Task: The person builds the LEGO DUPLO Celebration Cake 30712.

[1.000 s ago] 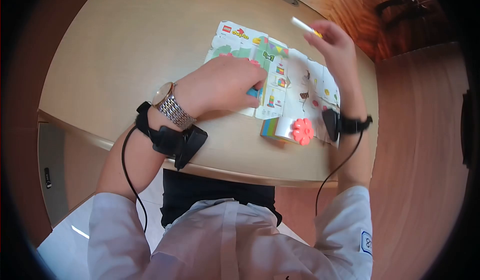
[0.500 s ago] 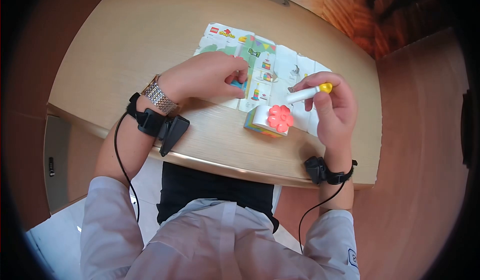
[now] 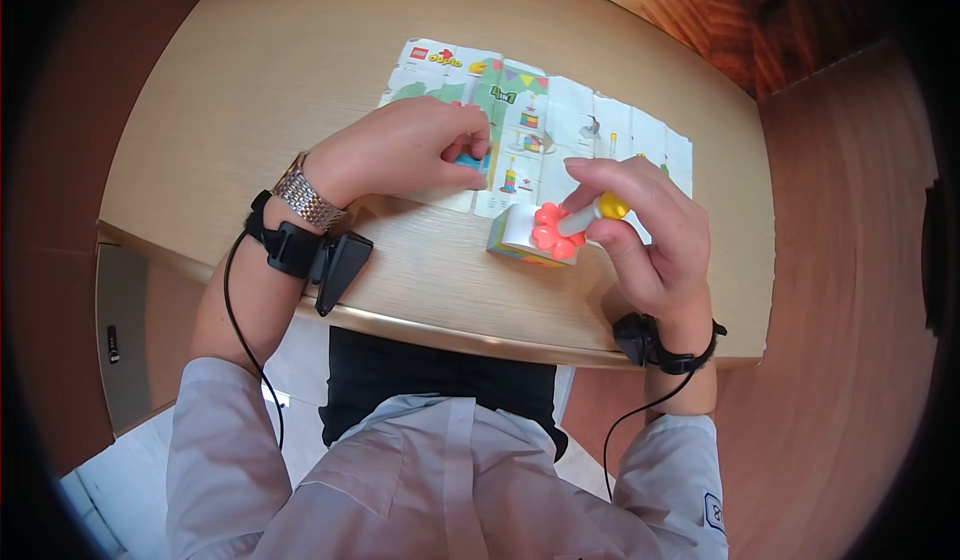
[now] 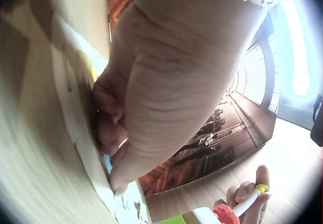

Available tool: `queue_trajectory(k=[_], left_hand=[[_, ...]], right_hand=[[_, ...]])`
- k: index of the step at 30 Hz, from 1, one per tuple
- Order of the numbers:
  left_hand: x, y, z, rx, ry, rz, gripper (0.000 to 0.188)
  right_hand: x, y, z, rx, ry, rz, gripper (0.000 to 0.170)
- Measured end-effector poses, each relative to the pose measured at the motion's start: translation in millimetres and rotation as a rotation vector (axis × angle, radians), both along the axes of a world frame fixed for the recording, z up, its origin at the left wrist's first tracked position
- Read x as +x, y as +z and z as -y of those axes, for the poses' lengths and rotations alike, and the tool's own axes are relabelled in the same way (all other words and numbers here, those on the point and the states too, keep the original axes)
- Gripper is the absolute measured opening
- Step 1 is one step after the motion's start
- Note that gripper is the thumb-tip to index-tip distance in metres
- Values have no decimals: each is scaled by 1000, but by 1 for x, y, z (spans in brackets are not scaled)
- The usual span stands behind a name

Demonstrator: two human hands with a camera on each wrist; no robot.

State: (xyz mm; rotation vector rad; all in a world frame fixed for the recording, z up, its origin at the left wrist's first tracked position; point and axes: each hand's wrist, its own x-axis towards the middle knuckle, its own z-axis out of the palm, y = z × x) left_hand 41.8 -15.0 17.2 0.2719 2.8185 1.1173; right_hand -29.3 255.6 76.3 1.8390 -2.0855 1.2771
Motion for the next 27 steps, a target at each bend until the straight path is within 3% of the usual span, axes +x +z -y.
queue_trajectory(k=[14,20,22,23,26,27], left_hand=[[-1,1,-1,-65,-9,8,27],[3,12,-13,327,-16,-36,36],[9,19,-20,320,-206,-272,44],[15,32,-20,333,-246,-103,51],[15,17,-28,237,-338,-221,58],[16,20,-31,174,-318,-115,55]], right_hand=[[0,-4,2,-49,31,7,45],[-6,-2,-1,-96,49,-62,44],[-4,-3,0,-110,44,-24,46],[-3,-4,0,-121,49,17,47],[-4,-6,0,-112,39,23,50],[-3,-5,0,-111,36,27,50]])
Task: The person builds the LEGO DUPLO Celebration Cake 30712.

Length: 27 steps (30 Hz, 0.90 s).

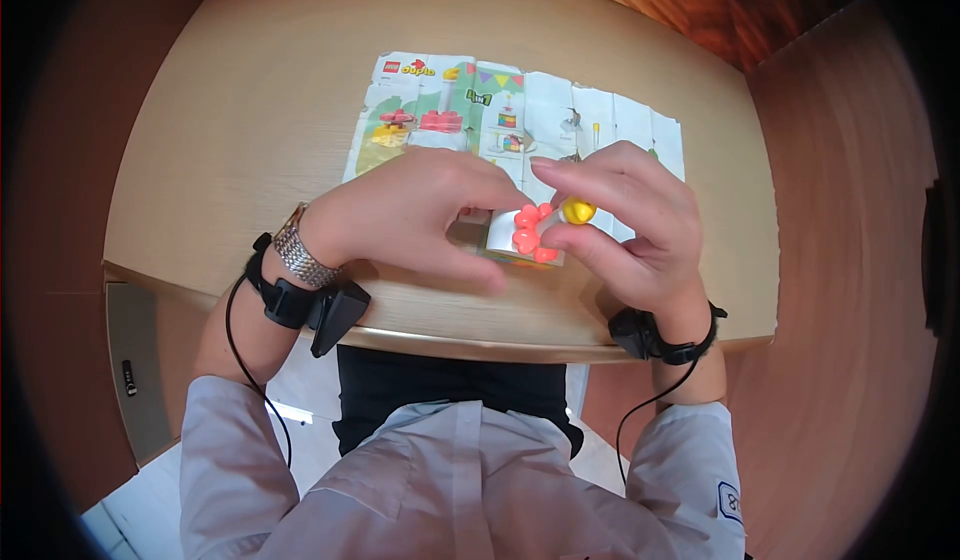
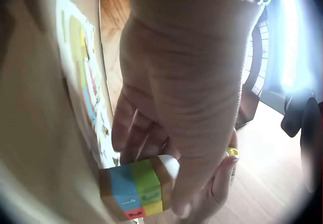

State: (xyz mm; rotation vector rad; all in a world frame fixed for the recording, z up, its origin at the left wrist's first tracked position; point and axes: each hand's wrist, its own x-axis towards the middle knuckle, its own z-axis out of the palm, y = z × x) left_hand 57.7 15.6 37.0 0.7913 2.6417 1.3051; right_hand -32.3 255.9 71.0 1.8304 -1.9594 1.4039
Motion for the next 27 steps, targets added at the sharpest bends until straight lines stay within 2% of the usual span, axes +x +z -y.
queue_trajectory(k=[1,3,6,9,11,22,24,27], left_hand=[[-1,-4,-2,1,-1,4,55],[-4,-15,-3,30,31,-128,38],[-5,-16,-4,61,38,-121,34],[-4,-13,-4,71,36,-59,33],[-4,-11,-5,77,34,-50,33],[-4,-12,-5,120,56,-22,34],[-4,-8,-3,43,36,87,45],[-4,-10,-3,53,40,88,45]], right_hand=[[1,1,-1,18,-2,0,50],[0,2,-2,34,-1,3,51],[0,4,-2,67,39,38,53],[-1,8,-2,58,79,88,56],[-3,14,-6,201,113,122,52],[-6,3,-8,196,96,189,43],[-4,5,-8,207,84,184,42],[-4,6,-7,212,72,143,42]])
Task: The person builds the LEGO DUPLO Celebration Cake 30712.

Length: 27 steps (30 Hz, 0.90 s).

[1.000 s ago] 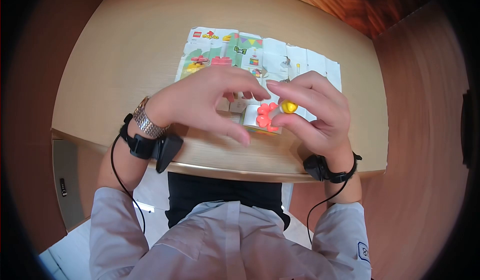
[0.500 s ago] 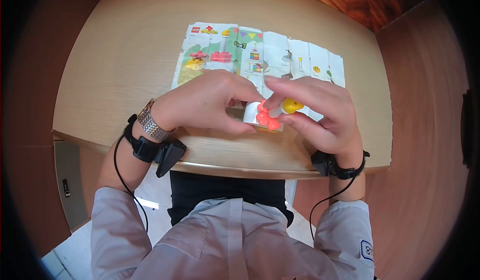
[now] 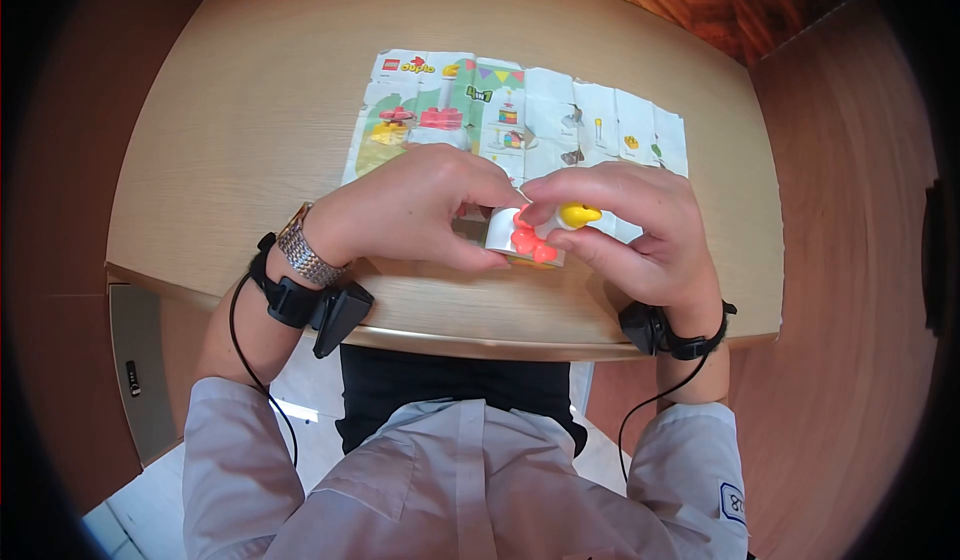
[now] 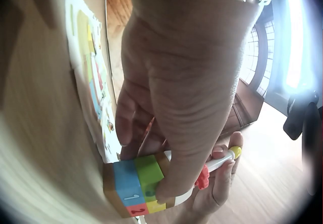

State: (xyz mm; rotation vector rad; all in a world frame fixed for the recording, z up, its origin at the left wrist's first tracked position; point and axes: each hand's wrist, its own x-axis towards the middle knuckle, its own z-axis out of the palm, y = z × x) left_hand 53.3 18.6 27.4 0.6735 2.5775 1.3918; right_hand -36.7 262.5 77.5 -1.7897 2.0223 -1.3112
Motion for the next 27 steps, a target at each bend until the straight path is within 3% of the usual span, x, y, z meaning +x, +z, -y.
queue_trajectory(k=[6,8,18,21,23,27], left_hand=[[0,1,0,-18,-12,-38,45],[0,1,0,-22,-8,-34,45],[0,-4,-2,49,10,-136,42],[1,-1,0,3,-7,-92,45],[1,-3,0,18,1,-105,46],[1,-1,2,16,-1,-52,54]], right_hand=[[-1,-2,0,-8,0,45,40],[1,3,1,19,16,54,33],[0,-4,4,-39,60,83,40],[-3,-7,3,-30,63,81,52],[-3,-6,3,-34,40,132,72],[-16,-8,0,-58,117,208,84]])
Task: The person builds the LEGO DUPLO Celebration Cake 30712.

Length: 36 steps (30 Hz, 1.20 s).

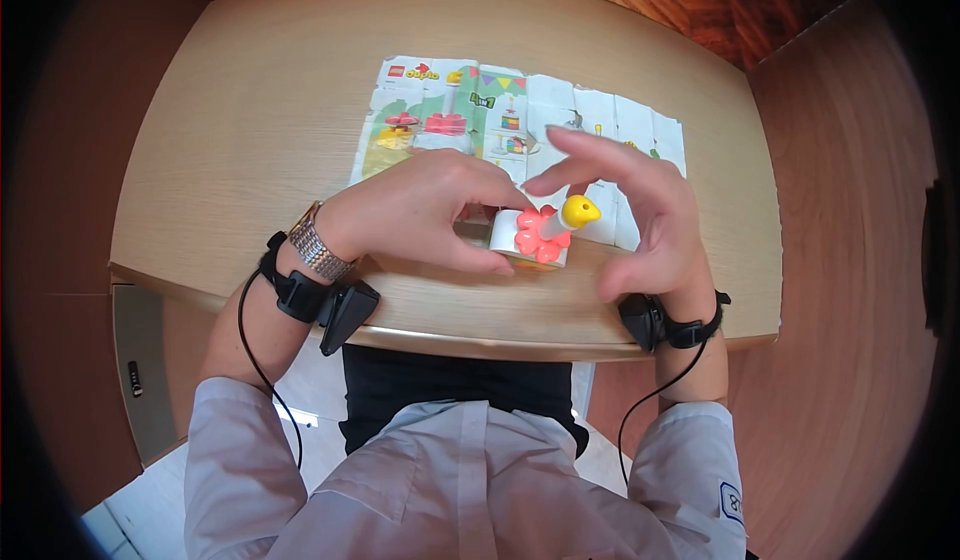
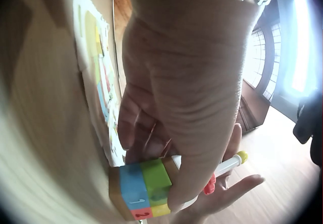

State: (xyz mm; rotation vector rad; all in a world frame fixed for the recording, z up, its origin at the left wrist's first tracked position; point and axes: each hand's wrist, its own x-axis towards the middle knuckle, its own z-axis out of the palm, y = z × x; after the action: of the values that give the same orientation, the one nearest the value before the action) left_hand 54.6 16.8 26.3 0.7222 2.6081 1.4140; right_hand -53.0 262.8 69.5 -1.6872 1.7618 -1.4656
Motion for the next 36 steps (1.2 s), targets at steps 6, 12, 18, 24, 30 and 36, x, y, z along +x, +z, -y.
queue_trajectory(k=[6,12,18,24,30,36], left_hand=[[1,9,2,-22,-51,4,60],[-2,-1,7,136,-28,7,53],[-8,-13,11,164,15,-83,42],[-7,-9,9,43,-8,-40,53],[-7,-18,9,134,51,-42,46],[-8,-15,8,134,40,12,39]], right_hand=[[-16,-10,-4,-132,-117,163,91],[-15,-18,-25,-274,-371,236,49],[54,-12,-103,-68,-662,262,21],[88,-12,-146,56,-713,311,13],[111,-45,-134,254,-653,445,10],[124,-55,-133,263,-611,275,5]])
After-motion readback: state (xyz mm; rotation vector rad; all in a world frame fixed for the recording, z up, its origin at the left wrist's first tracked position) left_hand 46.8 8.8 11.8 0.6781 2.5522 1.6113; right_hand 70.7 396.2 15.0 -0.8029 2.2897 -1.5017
